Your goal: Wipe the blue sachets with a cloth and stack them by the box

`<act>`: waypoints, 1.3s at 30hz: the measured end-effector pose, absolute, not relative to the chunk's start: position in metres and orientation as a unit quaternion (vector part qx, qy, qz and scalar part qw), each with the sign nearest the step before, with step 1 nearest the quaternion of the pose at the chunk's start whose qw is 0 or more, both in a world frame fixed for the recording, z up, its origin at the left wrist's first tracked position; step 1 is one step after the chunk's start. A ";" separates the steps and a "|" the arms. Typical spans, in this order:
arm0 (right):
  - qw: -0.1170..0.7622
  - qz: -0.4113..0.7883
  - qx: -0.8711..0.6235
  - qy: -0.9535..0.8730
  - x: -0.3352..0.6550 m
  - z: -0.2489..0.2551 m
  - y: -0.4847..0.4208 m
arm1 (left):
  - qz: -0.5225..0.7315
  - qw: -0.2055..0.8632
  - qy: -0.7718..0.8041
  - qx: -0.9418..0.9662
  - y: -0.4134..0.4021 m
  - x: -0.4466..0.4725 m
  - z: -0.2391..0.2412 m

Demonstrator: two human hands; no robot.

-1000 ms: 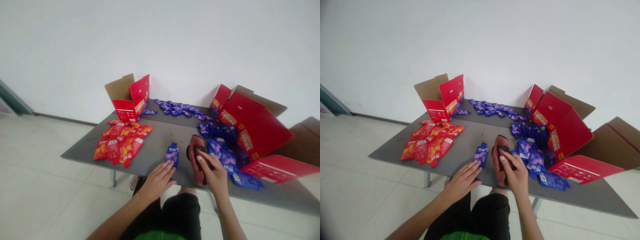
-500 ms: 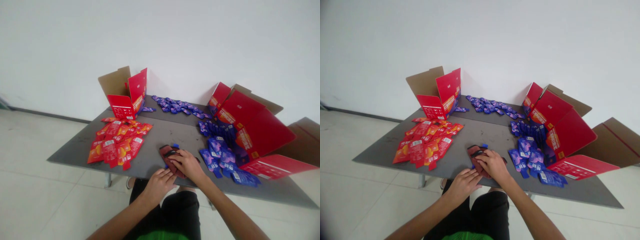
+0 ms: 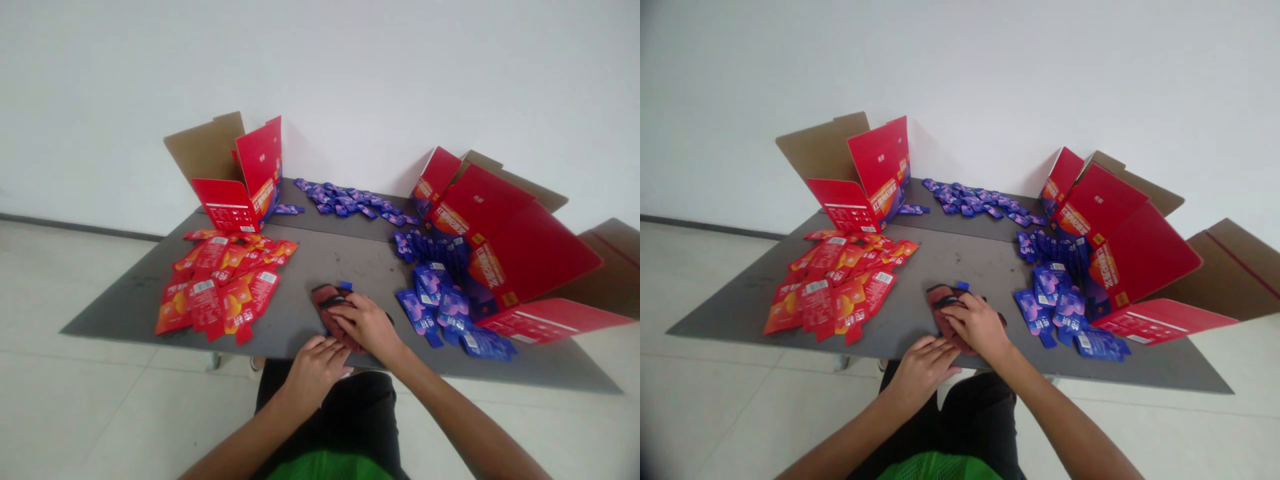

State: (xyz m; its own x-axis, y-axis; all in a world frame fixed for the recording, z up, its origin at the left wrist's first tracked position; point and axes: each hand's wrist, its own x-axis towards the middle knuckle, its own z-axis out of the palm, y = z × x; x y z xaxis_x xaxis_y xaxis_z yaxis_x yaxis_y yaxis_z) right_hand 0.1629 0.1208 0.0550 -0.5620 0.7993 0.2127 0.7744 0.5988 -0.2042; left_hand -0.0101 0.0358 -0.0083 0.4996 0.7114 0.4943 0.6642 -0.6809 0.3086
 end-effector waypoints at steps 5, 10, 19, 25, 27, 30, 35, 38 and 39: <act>0.148 -0.007 -0.509 -0.848 0.168 0.068 0.172 | 0.319 0.029 0.391 0.863 0.035 -0.011 -0.009; 0.184 0.041 -0.476 -0.859 0.165 0.073 0.120 | 0.321 0.049 0.407 0.854 0.034 -0.009 -0.011; 0.138 0.016 -0.537 -0.832 0.165 0.072 0.174 | 0.327 0.035 0.395 0.858 0.036 -0.010 -0.011; 0.165 0.056 -0.485 -0.857 0.163 0.079 0.119 | 0.302 0.067 0.404 0.861 0.035 -0.009 -0.012; 0.148 0.073 -0.476 -0.864 0.162 0.065 0.115 | 0.302 0.073 0.407 0.859 0.035 -0.008 -0.011; 0.140 0.060 -0.518 -0.842 0.160 0.056 0.148 | 0.325 0.054 0.398 0.856 0.035 -0.008 -0.011; 0.159 0.030 -0.550 -0.820 0.162 0.081 0.171 | 0.350 0.052 0.402 0.844 0.035 -0.008 -0.011; 0.169 0.055 -0.507 -0.844 0.162 0.080 0.132 | 0.342 0.069 0.408 0.844 0.034 -0.009 -0.009; 0.159 0.067 -0.491 -0.854 0.161 0.075 0.122 | 0.335 0.077 0.410 0.845 0.034 -0.009 -0.009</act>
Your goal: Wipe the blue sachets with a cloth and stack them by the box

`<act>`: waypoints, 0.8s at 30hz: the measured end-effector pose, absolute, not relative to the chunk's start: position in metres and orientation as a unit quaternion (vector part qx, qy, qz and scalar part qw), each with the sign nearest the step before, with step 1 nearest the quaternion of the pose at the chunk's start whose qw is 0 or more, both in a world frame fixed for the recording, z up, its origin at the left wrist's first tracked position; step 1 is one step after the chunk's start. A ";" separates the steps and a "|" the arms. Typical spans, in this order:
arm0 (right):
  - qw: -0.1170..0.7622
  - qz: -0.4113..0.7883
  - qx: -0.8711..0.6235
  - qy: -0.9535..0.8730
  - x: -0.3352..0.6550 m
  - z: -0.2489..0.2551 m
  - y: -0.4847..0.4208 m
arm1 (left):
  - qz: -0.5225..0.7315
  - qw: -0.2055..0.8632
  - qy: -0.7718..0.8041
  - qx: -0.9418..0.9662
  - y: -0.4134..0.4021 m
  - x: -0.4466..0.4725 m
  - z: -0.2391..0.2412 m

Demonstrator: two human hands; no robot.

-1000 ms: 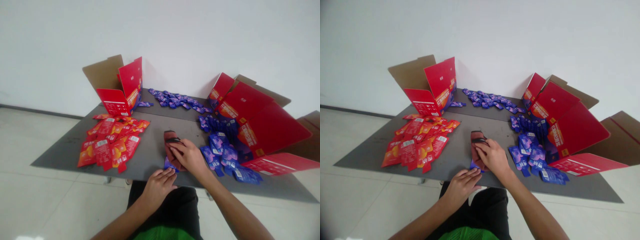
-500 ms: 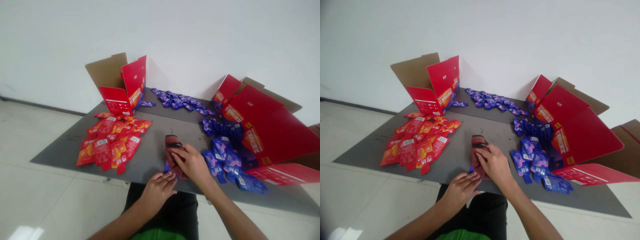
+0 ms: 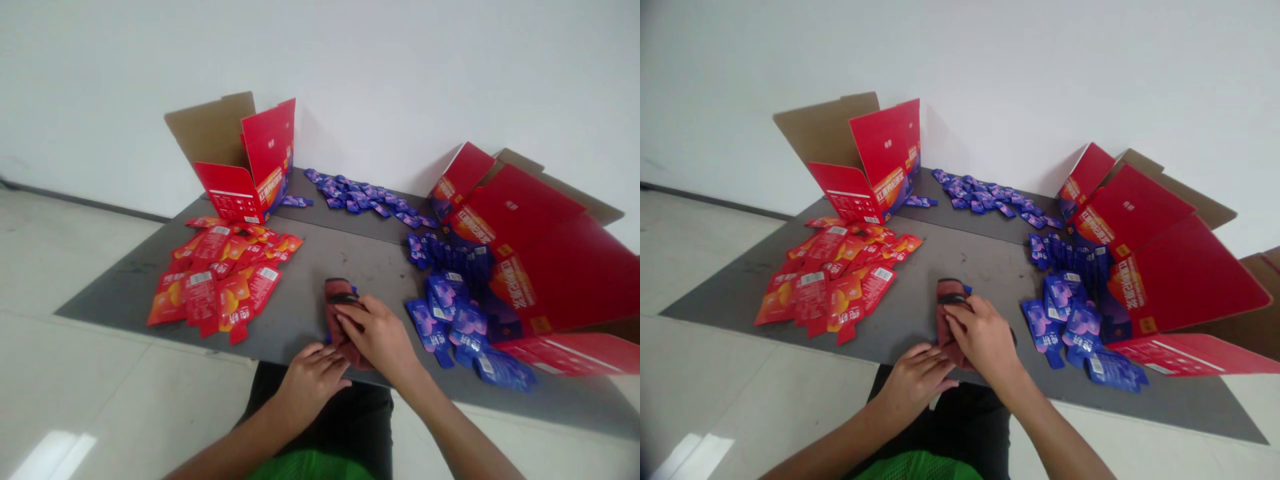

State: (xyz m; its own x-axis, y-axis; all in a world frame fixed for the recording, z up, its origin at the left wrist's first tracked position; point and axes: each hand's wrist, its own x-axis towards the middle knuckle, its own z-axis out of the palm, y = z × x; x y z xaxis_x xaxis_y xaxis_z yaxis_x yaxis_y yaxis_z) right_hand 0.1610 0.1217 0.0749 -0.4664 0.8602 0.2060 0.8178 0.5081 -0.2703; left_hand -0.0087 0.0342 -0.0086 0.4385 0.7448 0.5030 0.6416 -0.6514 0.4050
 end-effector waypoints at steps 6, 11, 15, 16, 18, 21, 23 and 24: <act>0.116 0.059 -0.534 -0.835 0.154 0.060 0.166 | 0.344 0.063 0.402 0.846 0.035 -0.010 -0.009; 0.167 0.042 -0.536 -0.827 0.158 0.086 0.158 | 0.323 0.059 0.404 0.854 0.035 -0.010 -0.009; 0.157 0.096 -0.486 -0.854 0.159 0.068 0.111 | 0.300 0.096 0.413 0.855 0.034 -0.010 -0.007; 0.152 0.106 -0.487 -0.853 0.159 0.061 0.112 | 0.304 0.098 0.413 0.853 0.034 -0.011 -0.007; 0.144 0.104 -0.513 -0.840 0.157 0.052 0.133 | 0.314 0.084 0.405 0.855 0.035 -0.011 -0.007; 0.131 0.065 -0.555 -0.819 0.156 0.060 0.179 | 0.329 0.058 0.396 0.856 0.036 -0.011 -0.009; 0.142 0.047 -0.558 -0.816 0.157 0.075 0.189 | 0.334 0.054 0.398 0.853 0.037 -0.011 -0.010; 0.155 0.043 -0.552 -0.818 0.157 0.081 0.184 | 0.335 0.054 0.399 0.852 0.037 -0.010 -0.010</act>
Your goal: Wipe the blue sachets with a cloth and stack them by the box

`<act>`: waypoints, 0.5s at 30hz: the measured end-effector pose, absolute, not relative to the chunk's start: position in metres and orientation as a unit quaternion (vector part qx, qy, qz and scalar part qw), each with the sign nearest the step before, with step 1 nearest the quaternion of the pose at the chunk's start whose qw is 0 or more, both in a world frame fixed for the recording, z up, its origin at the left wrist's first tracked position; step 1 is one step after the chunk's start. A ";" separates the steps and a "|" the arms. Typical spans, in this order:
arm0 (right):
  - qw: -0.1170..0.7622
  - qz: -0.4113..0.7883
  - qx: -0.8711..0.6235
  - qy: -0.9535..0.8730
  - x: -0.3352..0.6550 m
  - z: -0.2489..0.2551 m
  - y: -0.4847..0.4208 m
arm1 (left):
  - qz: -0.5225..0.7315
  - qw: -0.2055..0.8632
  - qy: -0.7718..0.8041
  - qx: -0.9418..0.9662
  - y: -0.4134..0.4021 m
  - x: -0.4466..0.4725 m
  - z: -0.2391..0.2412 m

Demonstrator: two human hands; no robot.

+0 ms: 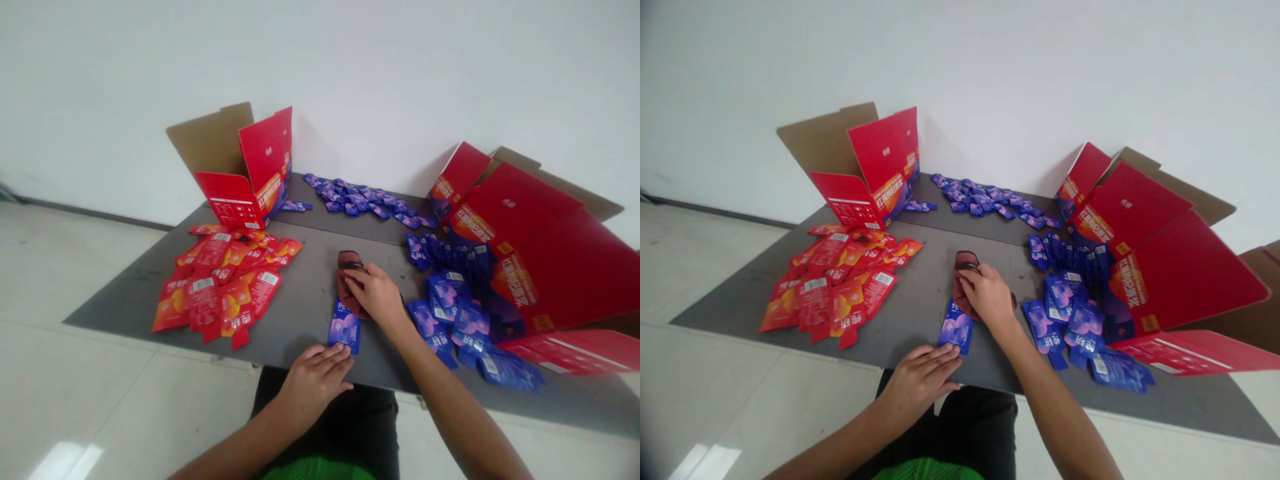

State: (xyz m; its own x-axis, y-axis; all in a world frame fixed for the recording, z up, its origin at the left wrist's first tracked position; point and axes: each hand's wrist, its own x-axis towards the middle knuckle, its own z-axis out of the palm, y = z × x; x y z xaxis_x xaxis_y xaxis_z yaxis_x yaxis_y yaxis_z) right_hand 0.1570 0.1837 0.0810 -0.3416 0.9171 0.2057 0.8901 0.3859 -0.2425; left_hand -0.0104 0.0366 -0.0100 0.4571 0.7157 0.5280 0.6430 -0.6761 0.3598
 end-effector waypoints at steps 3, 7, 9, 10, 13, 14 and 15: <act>0.172 0.047 -0.513 -0.840 0.159 0.085 0.141 | 0.322 0.070 0.406 0.852 0.035 -0.010 -0.009; 0.143 0.082 -0.486 -0.858 0.158 0.060 0.110 | 0.300 0.097 0.415 0.853 0.034 -0.011 -0.006; 0.144 0.088 -0.510 -0.844 0.157 0.050 0.130 | 0.314 0.082 0.404 0.855 0.035 -0.011 -0.006; 0.139 0.083 -0.526 -0.835 0.157 0.049 0.146 | 0.321 0.074 0.399 0.856 0.035 -0.011 -0.006; 0.119 0.049 -0.560 -0.819 0.156 0.063 0.187 | 0.333 0.066 0.398 0.852 0.036 -0.011 -0.008; 0.126 0.042 -0.562 -0.817 0.157 0.070 0.190 | 0.338 0.066 0.399 0.849 0.036 -0.011 -0.008; 0.142 0.039 -0.559 -0.816 0.157 0.076 0.187 | 0.343 0.065 0.400 0.847 0.037 -0.011 -0.009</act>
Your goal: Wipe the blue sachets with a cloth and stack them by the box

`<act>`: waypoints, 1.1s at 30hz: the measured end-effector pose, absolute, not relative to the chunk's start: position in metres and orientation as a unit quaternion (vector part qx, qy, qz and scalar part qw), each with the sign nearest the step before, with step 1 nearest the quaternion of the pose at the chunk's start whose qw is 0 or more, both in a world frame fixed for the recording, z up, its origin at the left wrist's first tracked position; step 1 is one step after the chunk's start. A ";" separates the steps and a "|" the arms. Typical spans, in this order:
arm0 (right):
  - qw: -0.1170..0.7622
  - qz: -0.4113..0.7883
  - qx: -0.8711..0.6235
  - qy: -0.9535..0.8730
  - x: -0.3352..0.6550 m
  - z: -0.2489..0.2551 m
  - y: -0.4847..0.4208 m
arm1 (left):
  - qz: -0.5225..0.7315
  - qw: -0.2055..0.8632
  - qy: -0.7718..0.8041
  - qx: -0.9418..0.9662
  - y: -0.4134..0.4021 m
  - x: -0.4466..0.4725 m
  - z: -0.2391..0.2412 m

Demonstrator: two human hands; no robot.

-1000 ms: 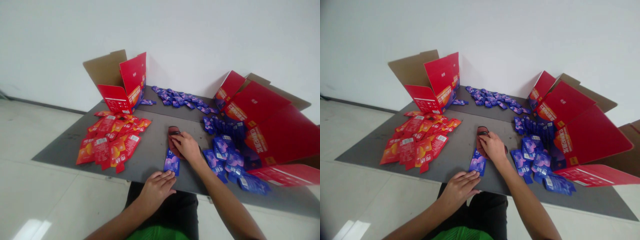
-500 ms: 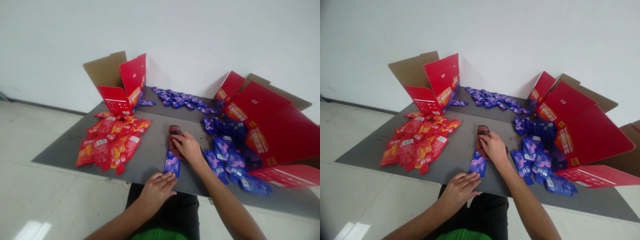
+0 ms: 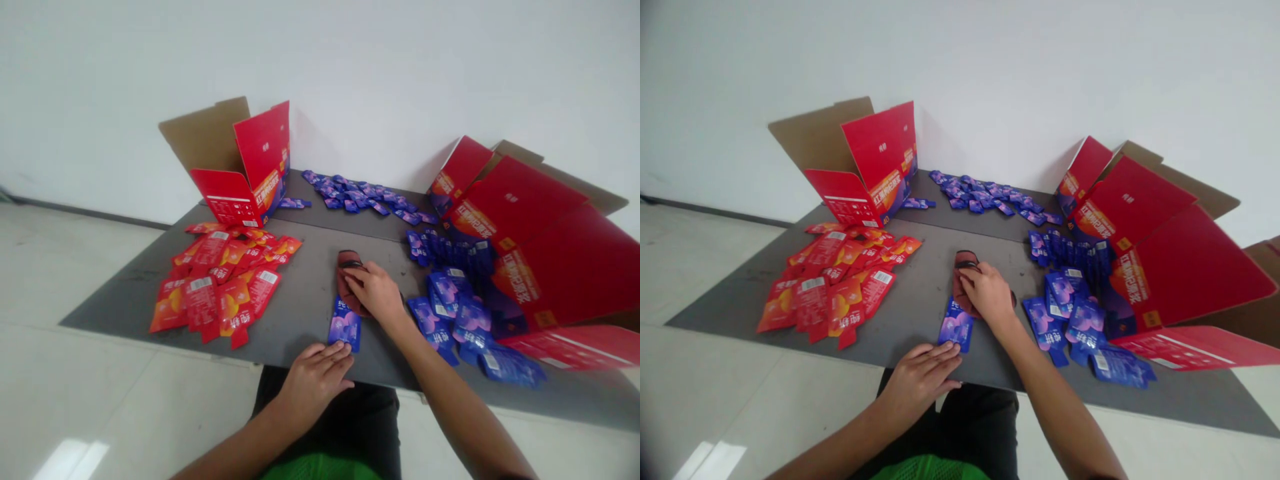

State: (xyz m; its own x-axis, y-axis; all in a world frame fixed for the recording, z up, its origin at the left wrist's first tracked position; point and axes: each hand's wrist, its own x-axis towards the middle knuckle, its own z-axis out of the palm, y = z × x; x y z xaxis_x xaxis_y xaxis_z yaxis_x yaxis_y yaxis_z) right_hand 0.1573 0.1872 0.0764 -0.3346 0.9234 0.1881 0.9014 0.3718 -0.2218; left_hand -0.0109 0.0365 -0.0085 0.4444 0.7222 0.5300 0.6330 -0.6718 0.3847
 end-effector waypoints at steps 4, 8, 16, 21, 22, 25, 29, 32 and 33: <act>0.169 0.053 -0.513 -0.840 0.160 0.080 0.131 | 0.339 0.072 0.404 0.847 0.036 -0.010 -0.007; 0.138 0.096 -0.501 -0.849 0.159 0.057 0.109 | 0.323 0.092 0.405 0.850 0.036 -0.011 -0.004; 0.128 0.027 -0.568 -0.813 0.156 0.078 0.186 | 0.349 0.075 0.401 0.844 0.037 -0.011 -0.009; 0.163 0.062 -0.513 -0.841 0.158 0.077 0.117 | 0.335 0.088 0.407 0.845 0.036 -0.010 -0.007; 0.156 0.076 -0.507 -0.844 0.158 0.071 0.108 | 0.328 0.093 0.410 0.846 0.036 -0.010 -0.006; 0.156 0.100 -0.530 -0.828 0.153 0.053 0.118 | 0.329 0.087 0.405 0.849 0.036 -0.010 -0.005; 0.160 0.071 -0.582 -0.794 0.153 0.059 0.175 | 0.326 0.060 0.395 0.857 0.036 -0.012 -0.003; 0.219 0.057 -0.591 -0.774 0.163 0.080 0.183 | 0.330 0.066 0.382 0.861 0.040 -0.015 0.007; 0.258 0.058 -0.586 -0.766 0.168 0.087 0.175 | 0.335 0.073 0.376 0.861 0.043 -0.016 0.013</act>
